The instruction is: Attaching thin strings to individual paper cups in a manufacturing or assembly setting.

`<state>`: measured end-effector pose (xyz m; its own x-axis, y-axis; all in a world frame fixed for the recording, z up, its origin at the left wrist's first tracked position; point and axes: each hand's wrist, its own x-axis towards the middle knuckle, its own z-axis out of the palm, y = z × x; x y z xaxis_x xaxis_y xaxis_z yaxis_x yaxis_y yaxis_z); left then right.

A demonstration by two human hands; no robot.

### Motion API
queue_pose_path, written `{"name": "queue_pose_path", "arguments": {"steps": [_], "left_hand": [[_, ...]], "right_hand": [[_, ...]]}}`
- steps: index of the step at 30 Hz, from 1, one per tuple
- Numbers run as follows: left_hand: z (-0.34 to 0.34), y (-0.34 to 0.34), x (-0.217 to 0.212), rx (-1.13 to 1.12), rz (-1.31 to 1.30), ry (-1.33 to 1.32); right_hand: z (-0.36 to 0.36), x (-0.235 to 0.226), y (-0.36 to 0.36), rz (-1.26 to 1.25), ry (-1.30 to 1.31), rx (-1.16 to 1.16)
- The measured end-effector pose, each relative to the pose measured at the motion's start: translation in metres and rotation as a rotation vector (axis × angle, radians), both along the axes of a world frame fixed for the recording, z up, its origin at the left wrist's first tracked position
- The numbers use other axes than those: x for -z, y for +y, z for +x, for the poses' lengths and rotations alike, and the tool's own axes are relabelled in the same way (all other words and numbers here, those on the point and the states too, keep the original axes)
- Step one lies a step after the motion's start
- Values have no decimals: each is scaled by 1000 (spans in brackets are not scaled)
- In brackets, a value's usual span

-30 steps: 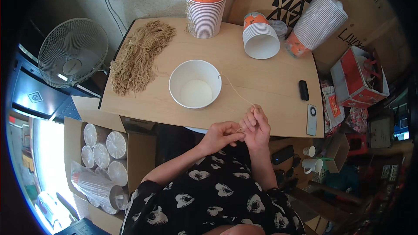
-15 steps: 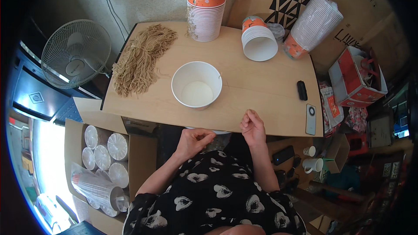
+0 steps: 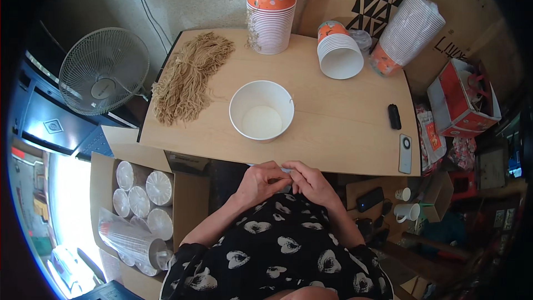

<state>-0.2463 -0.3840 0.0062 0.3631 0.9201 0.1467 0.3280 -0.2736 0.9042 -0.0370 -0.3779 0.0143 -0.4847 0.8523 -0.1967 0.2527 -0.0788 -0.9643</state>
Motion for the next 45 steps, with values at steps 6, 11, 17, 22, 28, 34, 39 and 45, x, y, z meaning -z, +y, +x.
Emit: {"name": "queue_pose_path", "arguments": {"steps": [6,11,17,22,28,34,39,45], "left_hand": [[-11,10,-6,-41,-70,-37],[-22,16,-19,-50,-72,-57],[-76,43,-37,-73,403,220],[-115,91,-49,-277,677,714],[-112,113,-46,-51,655,693],[-77,102,-62,26,203,330],[-67,101,-62,-133,5,169],[-61,104,-51,-210,69,62]], "right_hand": [[1,9,4,86,33,3],[1,3,17,35,38,-45],[16,-2,36,70,139,93],[51,-21,71,389,59,576],[16,-90,78,1021,254,804],[-22,-96,65,1191,32,529],[-52,-48,72,1156,-116,428],[-63,-28,75,1155,-122,456]]}}
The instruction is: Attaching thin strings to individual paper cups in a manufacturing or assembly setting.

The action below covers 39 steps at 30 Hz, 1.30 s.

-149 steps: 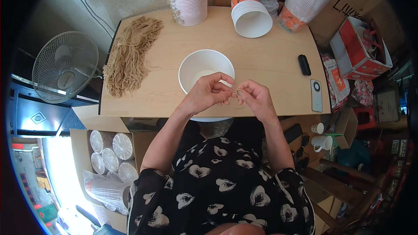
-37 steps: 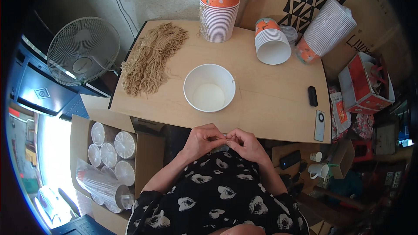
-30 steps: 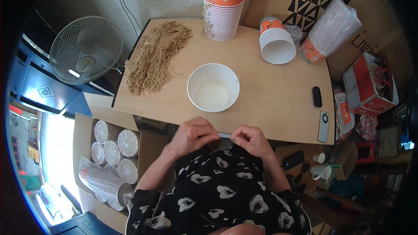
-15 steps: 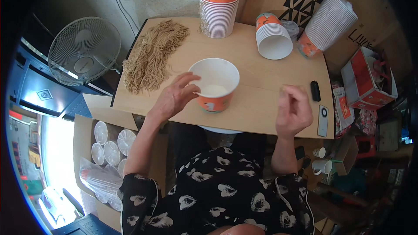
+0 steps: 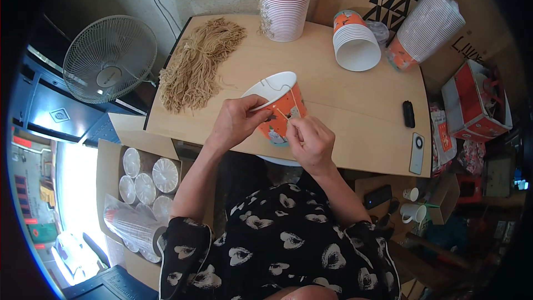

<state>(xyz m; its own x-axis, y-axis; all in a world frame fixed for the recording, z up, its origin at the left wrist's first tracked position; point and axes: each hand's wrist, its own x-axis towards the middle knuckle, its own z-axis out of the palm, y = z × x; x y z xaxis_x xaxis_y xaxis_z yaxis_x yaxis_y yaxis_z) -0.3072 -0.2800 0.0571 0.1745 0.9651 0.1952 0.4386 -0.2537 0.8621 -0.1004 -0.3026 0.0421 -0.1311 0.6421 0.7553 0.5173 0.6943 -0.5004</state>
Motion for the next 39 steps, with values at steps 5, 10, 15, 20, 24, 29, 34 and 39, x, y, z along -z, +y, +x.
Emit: {"name": "queue_pose_path", "arguments": {"steps": [5,10,15,20,24,29,34,39], "left_hand": [[4,-2,-2,-1,-41,-8],[8,-4,-7,1,-47,13],[11,-6,-11,17,-21,26],[20,-13,-21,26,-26,68],[26,-21,-18,107,-2,36],[38,-31,-10,129,-86,-34],[41,-35,-3,174,-199,-194],[31,-32,7,175,-235,-62]], "right_hand": [[1,1,1,16,-36,10],[1,2,1,1,-51,18],[1,3,1,1,-54,26],[4,4,-2,-13,-71,36],[6,7,-7,-37,-66,20],[15,11,-18,-82,-83,32],[28,9,-27,-166,-103,-35],[65,-1,-29,-306,-206,-1]]}}
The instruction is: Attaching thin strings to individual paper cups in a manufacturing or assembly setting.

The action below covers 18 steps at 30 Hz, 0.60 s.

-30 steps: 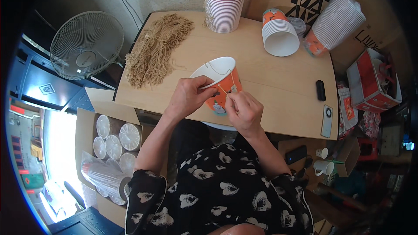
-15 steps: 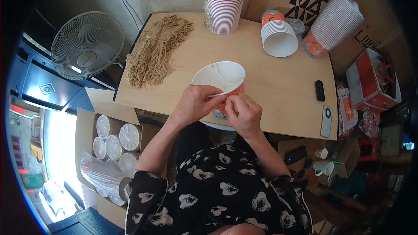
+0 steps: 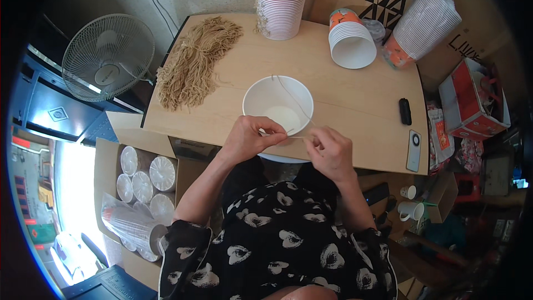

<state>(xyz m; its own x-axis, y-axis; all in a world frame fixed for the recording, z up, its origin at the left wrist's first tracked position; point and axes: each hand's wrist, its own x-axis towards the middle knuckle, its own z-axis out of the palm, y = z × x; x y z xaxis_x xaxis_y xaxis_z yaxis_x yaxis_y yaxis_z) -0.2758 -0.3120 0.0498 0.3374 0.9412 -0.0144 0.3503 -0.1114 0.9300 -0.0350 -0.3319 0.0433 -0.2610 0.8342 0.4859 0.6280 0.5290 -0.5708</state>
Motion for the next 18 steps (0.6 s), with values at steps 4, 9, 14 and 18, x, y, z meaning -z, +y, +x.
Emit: {"name": "queue_pose_path", "arguments": {"steps": [4,9,14,18], "left_hand": [[-10,0,17,-20,-5,-85],[-14,-1,12,-20,-264,-337],[-9,-6,15,-7,-226,-550],[-8,-5,14,37,-270,-648]], "right_hand": [[13,-11,9,84,-30,38],[3,-19,15,199,-14,-60],[-14,-29,20,175,101,-368],[-35,-36,30,120,175,-557]]}}
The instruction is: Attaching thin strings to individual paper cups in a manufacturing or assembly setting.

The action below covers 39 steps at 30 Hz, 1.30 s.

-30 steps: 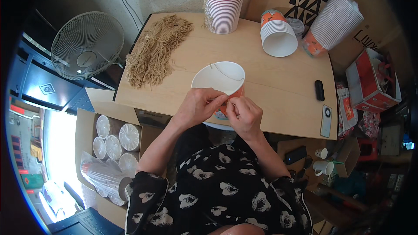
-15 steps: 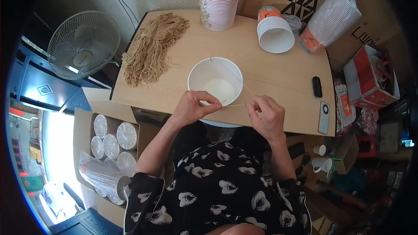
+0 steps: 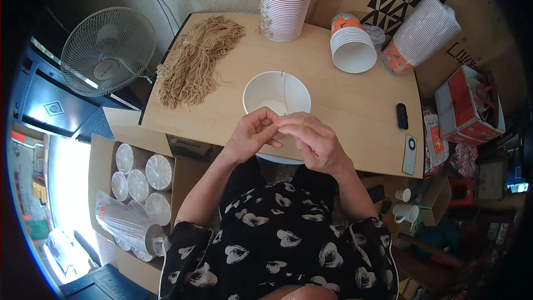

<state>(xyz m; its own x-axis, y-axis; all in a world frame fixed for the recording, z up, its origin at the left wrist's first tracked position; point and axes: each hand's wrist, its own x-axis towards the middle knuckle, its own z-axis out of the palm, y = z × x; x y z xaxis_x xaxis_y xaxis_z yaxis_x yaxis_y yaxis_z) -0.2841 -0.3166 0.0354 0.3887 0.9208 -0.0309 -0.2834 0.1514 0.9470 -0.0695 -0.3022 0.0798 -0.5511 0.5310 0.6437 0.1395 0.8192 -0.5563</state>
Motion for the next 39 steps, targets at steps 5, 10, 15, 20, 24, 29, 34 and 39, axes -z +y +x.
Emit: {"name": "queue_pose_path", "arguments": {"steps": [5,10,15,20,24,29,34,39], "left_hand": [[-1,5,-2,71,-42,52],[-4,5,-2,131,-78,122],[-7,6,8,128,-149,-37],[-4,5,0,137,-174,-59],[-1,6,-3,152,-128,-31],[4,6,-8,154,-100,-19],[4,3,-8,155,-114,-3],[5,0,-7,110,-96,-3]], "right_hand": [[-12,-4,19,-168,-113,-20],[-15,6,39,-400,-170,-33],[-9,12,36,-472,-109,117],[11,-19,17,-368,-125,207],[8,-27,6,-222,-246,188],[11,-19,11,-96,-300,213],[12,-15,7,-125,-294,224],[16,-11,0,-234,-276,285]]}}
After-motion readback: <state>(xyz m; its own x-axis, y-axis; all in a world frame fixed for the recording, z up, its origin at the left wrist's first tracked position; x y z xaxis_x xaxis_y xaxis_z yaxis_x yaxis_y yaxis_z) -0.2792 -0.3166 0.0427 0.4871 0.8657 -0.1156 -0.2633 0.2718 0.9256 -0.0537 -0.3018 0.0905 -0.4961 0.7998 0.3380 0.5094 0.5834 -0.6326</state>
